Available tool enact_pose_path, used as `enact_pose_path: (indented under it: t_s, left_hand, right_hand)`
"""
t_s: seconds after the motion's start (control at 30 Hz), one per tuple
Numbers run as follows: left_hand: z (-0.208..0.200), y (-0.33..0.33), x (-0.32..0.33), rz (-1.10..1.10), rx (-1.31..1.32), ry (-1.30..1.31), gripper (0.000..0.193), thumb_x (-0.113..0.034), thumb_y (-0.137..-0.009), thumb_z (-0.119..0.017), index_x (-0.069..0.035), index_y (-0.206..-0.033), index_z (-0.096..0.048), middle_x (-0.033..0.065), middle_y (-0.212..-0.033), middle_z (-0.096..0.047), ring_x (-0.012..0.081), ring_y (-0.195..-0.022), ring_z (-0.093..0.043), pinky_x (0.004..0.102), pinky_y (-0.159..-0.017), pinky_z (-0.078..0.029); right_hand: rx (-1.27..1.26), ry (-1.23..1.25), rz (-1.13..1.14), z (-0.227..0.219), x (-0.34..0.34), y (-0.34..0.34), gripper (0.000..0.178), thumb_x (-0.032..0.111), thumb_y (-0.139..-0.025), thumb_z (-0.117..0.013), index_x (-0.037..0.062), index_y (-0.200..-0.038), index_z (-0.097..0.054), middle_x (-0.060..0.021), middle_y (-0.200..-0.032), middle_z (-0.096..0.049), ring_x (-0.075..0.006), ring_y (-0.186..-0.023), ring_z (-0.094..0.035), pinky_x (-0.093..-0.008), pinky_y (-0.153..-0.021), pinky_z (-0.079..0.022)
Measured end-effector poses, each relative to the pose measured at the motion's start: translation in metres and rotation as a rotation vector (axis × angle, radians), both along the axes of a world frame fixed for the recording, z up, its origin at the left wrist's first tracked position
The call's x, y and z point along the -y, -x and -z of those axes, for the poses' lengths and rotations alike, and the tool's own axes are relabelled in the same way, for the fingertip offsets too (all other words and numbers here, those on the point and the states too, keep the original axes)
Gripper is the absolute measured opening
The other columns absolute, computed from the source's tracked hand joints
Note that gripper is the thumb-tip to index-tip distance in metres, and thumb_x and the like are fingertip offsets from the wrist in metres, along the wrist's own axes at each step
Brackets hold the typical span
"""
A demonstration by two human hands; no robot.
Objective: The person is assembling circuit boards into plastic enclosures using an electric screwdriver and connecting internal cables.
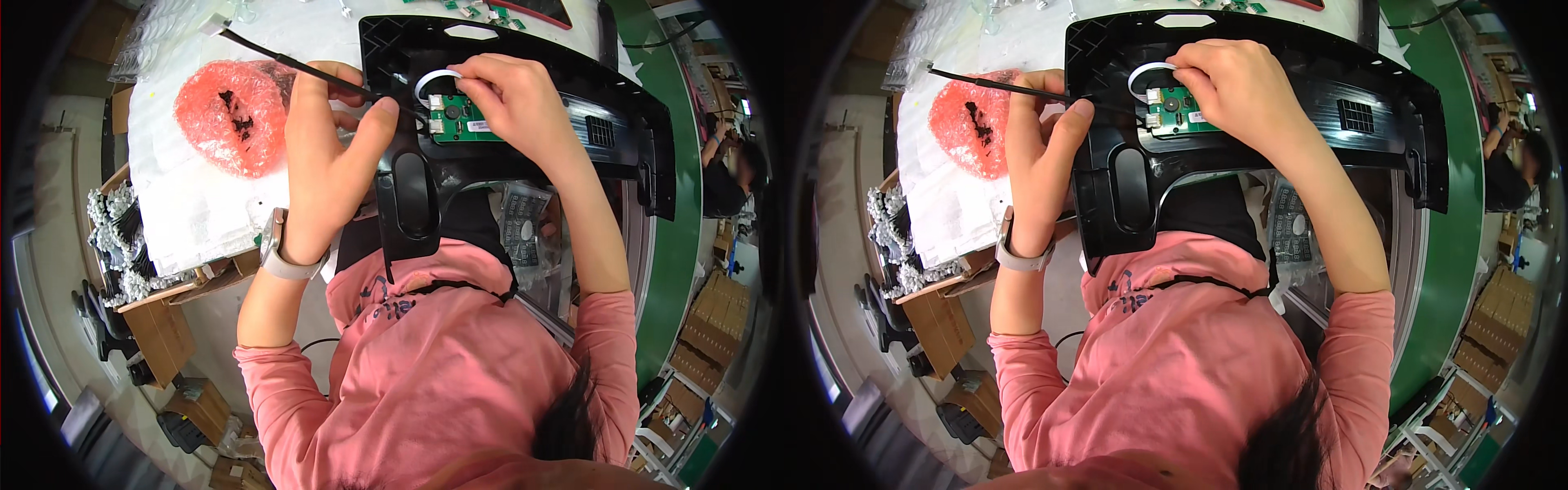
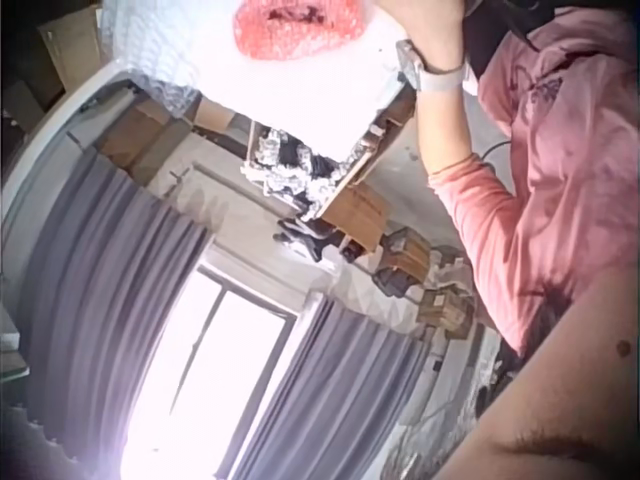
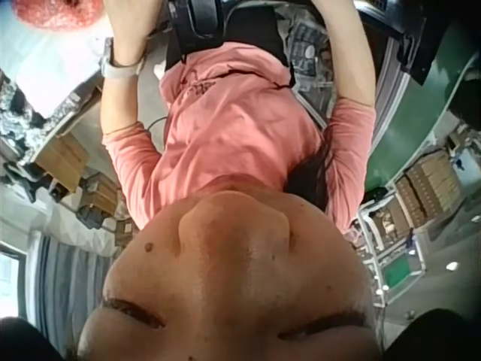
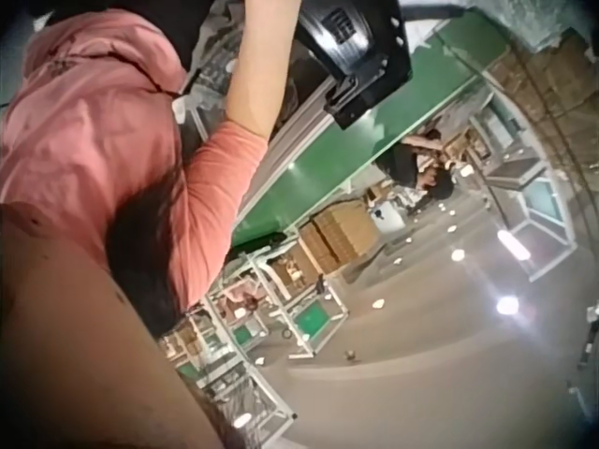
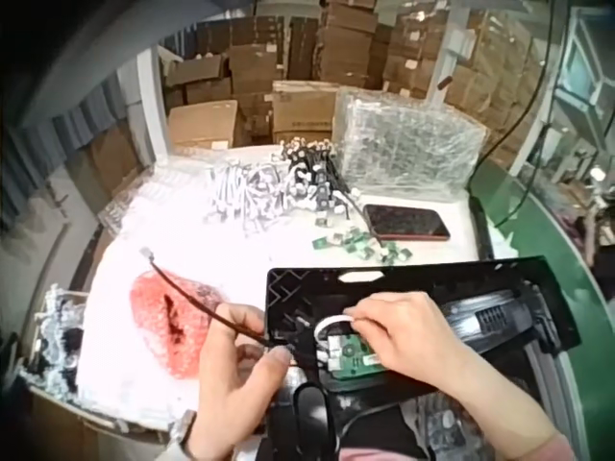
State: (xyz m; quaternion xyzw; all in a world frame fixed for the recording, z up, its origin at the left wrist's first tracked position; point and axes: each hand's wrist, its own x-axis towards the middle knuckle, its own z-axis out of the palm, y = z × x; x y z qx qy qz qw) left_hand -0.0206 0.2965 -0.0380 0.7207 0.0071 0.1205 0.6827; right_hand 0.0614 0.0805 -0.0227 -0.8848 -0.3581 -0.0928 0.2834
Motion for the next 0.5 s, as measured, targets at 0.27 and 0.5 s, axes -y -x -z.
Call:
enact_pose_path:
  t_s: [0.27, 0.5]
  left_hand:
    - [0.000, -0.011, -0.001, 0.072, -0.075, 0.071, 0.049, -0.012, -0.081, -0.071, 0.004, -0.119, -0.044, 0.0155, -0.110, -0.057, 0.0167, -0.099, -0.058, 0.0293, -0.078, -0.050]
    - [0.004, -0.020, 0.010, 0.076, -0.037, 0.232, 0.056, -0.007, -0.078, -0.070, 0.004, -0.125, -0.041, 0.0124, -0.109, -0.058, 0.0133, -0.098, -0.057, 0.0272, -0.085, -0.047]
  right_hand:
    - [-0.096, 0.032, 0.122, -0.012, 0.011, 0.012, 0.016, 0.008, -0.084, -0.069, 0.0016, -0.099, -0.070, -0.0082, -0.073, -0.063, -0.0160, -0.053, -0.053, -0.0278, -0.051, -0.041]
    - [-0.035, 0.160, 0.114, -0.023, 0.044, 0.057, 0.020, 0.009, -0.079, -0.075, 0.0020, -0.097, -0.068, -0.0035, -0.072, -0.056, -0.0145, -0.056, -0.053, -0.0274, -0.051, -0.042]
